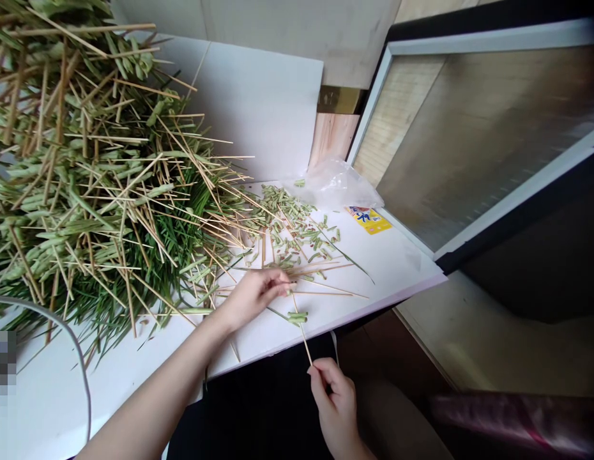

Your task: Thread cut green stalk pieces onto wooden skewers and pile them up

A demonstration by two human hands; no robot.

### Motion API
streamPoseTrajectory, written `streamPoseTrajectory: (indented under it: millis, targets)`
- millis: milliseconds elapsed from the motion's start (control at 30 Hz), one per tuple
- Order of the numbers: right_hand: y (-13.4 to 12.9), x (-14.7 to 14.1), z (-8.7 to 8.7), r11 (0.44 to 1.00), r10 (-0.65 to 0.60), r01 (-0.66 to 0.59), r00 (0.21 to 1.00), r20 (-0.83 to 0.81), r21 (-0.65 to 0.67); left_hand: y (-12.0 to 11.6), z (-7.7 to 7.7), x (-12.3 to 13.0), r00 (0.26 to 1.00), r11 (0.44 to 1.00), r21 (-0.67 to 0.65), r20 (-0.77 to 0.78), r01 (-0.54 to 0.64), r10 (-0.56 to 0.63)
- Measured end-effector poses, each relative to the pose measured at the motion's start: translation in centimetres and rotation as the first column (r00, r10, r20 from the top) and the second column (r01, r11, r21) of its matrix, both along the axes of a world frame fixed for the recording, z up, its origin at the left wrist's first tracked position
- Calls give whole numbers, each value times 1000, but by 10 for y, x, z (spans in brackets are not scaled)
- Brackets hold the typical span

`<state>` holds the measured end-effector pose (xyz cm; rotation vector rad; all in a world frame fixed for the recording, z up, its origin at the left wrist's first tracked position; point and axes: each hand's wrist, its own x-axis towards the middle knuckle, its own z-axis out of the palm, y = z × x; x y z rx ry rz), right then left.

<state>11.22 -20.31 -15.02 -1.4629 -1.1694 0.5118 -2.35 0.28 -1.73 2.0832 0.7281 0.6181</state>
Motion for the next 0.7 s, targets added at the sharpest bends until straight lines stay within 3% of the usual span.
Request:
streamPoseTrajectory:
  millis: [333,533,700]
  targets:
    - [-2,0,0,999,2,-6,996,-89,-47,7,1,-4,951,955,10,99,-295,293]
    - [-1,-1,3,1000,26,-27,999,-25,-11,5,2,-3,943,945,24,74,-327,325]
    - [-3,-4,8,996,72,-76,995,66,49,6,1,-3,948,955,-159,161,-250,275]
